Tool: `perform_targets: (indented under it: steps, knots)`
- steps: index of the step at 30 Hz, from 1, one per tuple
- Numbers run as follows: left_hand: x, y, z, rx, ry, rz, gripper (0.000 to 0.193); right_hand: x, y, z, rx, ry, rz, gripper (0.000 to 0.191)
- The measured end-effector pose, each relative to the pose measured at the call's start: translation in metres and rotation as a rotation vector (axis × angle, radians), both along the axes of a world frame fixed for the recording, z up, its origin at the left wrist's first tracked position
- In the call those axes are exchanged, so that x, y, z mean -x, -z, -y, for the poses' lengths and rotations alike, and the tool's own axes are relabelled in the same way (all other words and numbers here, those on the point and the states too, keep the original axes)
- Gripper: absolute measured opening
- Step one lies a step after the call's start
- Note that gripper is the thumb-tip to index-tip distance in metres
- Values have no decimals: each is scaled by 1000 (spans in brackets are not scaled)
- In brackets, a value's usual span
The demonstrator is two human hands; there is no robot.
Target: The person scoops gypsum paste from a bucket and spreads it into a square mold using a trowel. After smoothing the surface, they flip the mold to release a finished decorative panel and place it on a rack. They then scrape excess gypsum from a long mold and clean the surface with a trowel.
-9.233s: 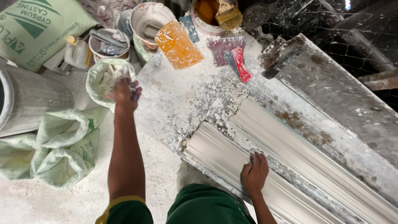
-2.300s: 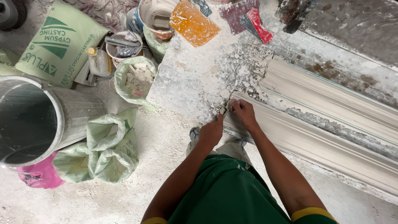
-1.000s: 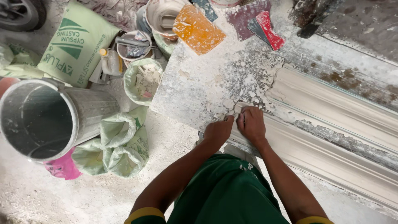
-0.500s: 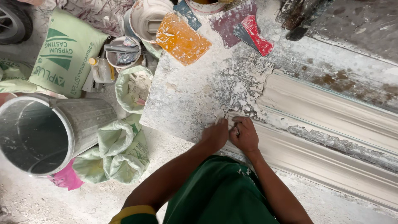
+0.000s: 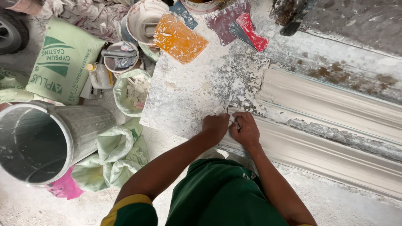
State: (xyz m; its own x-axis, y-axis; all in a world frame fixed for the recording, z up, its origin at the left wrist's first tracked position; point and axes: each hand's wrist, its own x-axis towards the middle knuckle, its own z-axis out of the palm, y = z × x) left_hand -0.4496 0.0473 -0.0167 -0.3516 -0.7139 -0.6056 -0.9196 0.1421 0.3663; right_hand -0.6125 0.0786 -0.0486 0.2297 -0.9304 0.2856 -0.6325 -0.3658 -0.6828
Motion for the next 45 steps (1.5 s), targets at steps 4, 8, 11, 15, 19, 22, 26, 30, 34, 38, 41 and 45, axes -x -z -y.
perform_targets:
  steps: [4, 8, 11, 15, 19, 22, 26, 30, 34, 38, 41, 45]
  knots:
    - [30, -5, 3, -30, -9, 199, 29, 0, 12, 0, -5, -3, -11, 3]
    - [14, 5, 14, -45, -103, 101, 33, 11, 17, 5, -110, -49, 81, 7]
    - [-8, 16, 2, 146, -324, -216, 30, 33, 5, 4, -124, -86, 144, 16]
    - [28, 23, -29, 321, -747, -1027, 37, 60, -23, -10, -671, -105, 369, 45]
    - [100, 10, -67, 35, -1212, -962, 43, 74, -43, -16, -493, -372, 267, 65]
    - [119, -7, -96, 247, -1126, -797, 50, 94, -52, -7, -759, -306, 62, 60]
    - [122, -18, -113, 566, -945, -633, 47, 133, -57, 4, -873, -380, -90, 63]
    - [129, -9, -106, 608, -695, -308, 51, 150, -57, 11, -748, -471, -291, 56]
    - [140, 6, -102, 634, -509, -100, 49, 149, -62, 9, -715, -458, -321, 54]
    - [149, 15, -106, 656, -441, -55, 50, 153, -72, 5, -836, -406, -387, 55]
    - [153, 16, -107, 661, -394, -16, 51, 162, -75, 5, -818, -410, -429, 55]
    - [164, 15, -100, 627, -316, 1, 50, 180, -74, 7, -880, -398, -542, 58]
